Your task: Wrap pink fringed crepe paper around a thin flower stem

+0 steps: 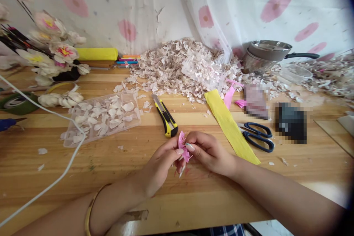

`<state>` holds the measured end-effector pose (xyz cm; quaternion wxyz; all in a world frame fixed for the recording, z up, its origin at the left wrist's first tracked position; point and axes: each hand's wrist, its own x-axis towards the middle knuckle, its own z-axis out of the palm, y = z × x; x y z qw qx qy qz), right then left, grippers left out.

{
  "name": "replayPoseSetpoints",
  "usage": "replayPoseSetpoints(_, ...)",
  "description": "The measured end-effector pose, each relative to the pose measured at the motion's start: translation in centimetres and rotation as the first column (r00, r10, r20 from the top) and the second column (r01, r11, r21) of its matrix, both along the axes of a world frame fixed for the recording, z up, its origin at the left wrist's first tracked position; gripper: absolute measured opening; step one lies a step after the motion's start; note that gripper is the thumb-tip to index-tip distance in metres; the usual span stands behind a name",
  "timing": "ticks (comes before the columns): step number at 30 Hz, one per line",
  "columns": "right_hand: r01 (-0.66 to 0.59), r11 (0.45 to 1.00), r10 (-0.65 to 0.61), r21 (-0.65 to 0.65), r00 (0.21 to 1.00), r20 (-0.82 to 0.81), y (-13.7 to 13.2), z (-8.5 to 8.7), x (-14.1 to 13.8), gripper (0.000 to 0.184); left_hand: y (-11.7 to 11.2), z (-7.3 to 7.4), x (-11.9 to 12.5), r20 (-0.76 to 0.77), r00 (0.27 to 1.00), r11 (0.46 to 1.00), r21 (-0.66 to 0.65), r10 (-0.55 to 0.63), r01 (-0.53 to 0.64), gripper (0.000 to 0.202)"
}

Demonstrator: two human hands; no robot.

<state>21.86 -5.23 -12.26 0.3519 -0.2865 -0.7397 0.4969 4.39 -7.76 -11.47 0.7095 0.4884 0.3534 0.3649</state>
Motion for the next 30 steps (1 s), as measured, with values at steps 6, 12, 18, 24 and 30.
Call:
replayPoseSetpoints(6,-0.013,1.0,0.012,0.025,1.0,0.013,0.0,-0.3,0.28,0.027,0.11,-0.23,-0.05,0.015,1.0,1.0,-0.026,0.008,-0.007,0.015)
replayPoseSetpoints(12,-0.011,0.999,0.011,0.04,1.0,0.018,0.12,-0.47,0.21,0.024,0.15,-0.26,-0.01,0.007,1.0,1.0,-0.022,0.003,-0.003,0.015)
replayPoseSetpoints(18,-0.034,0.986,0.03,0.162,0.999,0.031,0.32,-0.24,0.17,0.021,0.13,-0.32,-0.04,0.03,0.999,1.0,-0.003,-0.022,0.022,0.015)
replayPoseSetpoints(24,0.01,0.986,-0.011,0.169,1.0,0.005,0.23,-0.47,0.1,0.022,0.14,-0.37,0.0,0.038,0.999,1.0,-0.008,-0.007,0.008,0.015)
replayPoseSetpoints(30,0.022,0.976,-0.025,0.217,1.0,0.009,0.15,-0.24,0.01,0.026,-0.04,-0.74,-0.12,0.064,0.997,0.999,-0.021,-0.035,0.037,0.014)
